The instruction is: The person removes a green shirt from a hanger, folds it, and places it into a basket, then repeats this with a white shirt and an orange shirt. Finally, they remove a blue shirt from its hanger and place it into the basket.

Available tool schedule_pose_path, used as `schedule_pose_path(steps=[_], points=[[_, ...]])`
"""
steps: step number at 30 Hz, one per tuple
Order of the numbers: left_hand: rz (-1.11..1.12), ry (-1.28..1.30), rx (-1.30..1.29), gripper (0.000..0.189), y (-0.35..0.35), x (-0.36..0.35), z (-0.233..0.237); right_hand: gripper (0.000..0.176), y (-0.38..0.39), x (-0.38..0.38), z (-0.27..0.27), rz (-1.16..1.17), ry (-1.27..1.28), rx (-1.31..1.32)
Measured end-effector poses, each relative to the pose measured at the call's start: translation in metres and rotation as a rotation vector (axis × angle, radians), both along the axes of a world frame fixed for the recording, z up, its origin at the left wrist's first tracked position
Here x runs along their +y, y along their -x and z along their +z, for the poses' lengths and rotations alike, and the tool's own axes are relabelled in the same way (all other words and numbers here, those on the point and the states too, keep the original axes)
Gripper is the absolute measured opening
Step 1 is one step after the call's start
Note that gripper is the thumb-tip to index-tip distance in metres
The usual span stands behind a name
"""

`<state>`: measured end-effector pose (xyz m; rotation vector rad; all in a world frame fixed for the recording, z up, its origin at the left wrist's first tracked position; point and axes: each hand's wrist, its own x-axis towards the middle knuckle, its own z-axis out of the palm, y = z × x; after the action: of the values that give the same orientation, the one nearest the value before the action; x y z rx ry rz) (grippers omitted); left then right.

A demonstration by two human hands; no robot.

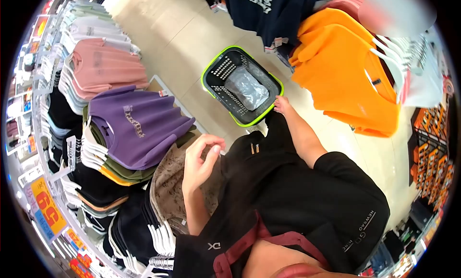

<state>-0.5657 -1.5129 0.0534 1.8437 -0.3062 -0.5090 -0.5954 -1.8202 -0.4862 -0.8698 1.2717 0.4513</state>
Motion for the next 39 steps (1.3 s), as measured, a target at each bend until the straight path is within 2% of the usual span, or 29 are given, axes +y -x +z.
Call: schedule_pose_path(steps=[2, 5, 9, 14, 16, 18, 21, 22, 24, 26, 28, 29, 31, 32, 34, 35, 37, 39], points=[[-0.033, 0.039, 0.045, 0.01, -0.003, -0.006, -0.004, 0.05, 0.027, -0.033, 0.011, -0.041, 0.02, -0.059], [-0.146, 0.041, 0.046, 0.011, -0.011, -0.021, -0.009, 0.048, 0.08, -0.071, 0.067, -0.078, 0.1, -0.092], [-0.326, 0.078, -0.103, 0.013, -0.012, -0.047, -0.006, 0.049, 0.175, -0.108, 0.1, -0.256, 0.132, -0.136], [-0.374, 0.068, -0.131, 0.012, 0.008, -0.066, -0.002, 0.04, 0.301, -0.123, 0.095, -0.566, 0.252, 0.001], [-0.381, 0.048, -0.135, 0.012, 0.017, -0.072, 0.002, 0.038, 0.307, -0.128, 0.102, -0.615, 0.266, 0.006], [-0.363, 0.011, -0.115, 0.013, 0.028, -0.076, -0.004, 0.036, 0.303, -0.138, 0.13, -0.461, 0.371, 0.006], [-0.333, -0.033, -0.078, 0.014, 0.046, -0.091, -0.011, 0.031, 0.263, -0.165, 0.194, -0.213, 0.582, -0.247], [-0.334, -0.038, -0.081, 0.014, 0.054, -0.102, -0.01, 0.022, 0.242, -0.18, 0.23, -0.065, 0.752, -0.297], [-0.321, -0.04, -0.041, 0.016, 0.068, -0.128, -0.009, 0.018, 0.213, -0.212, 0.295, 0.15, 1.184, -0.626], [-0.344, -0.033, -0.052, 0.016, 0.085, -0.157, -0.01, 0.012, 0.195, -0.22, 0.414, 0.168, 1.425, -0.737], [-0.405, -0.025, -0.072, 0.017, 0.102, -0.189, -0.008, 0.014, 0.196, -0.243, 0.49, 0.156, 1.875, -0.932], [-0.402, -0.031, -0.078, 0.017, 0.11, -0.203, -0.004, 0.014, 0.2, -0.256, 0.507, 0.149, 1.871, -0.939], [-0.505, -0.059, -0.191, 0.018, 0.128, -0.229, 0.007, 0.02, 0.207, -0.279, 0.526, -0.035, 1.889, -0.906], [-0.494, -0.046, -0.165, 0.019, 0.138, -0.239, 0.011, 0.02, 0.212, -0.288, 0.525, -0.028, 1.884, -0.928], [-0.465, -0.052, -0.18, 0.018, 0.154, -0.255, 0.012, 0.025, 0.223, -0.301, 0.516, 0.127, 1.613, -0.687], [-0.459, -0.059, -0.189, 0.018, 0.162, -0.261, 0.011, 0.025, 0.226, -0.305, 0.51, 0.139, 1.605, -0.704], [-0.438, -0.05, -0.202, 0.019, 0.176, -0.272, 0.003, 0.027, 0.233, -0.313, 0.501, 0.344, 1.727, -0.692], [-0.424, -0.069, -0.165, 0.019, 0.189, -0.283, -0.002, 0.027, 0.235, -0.319, 0.5, 0.356, 1.674, -0.703]])
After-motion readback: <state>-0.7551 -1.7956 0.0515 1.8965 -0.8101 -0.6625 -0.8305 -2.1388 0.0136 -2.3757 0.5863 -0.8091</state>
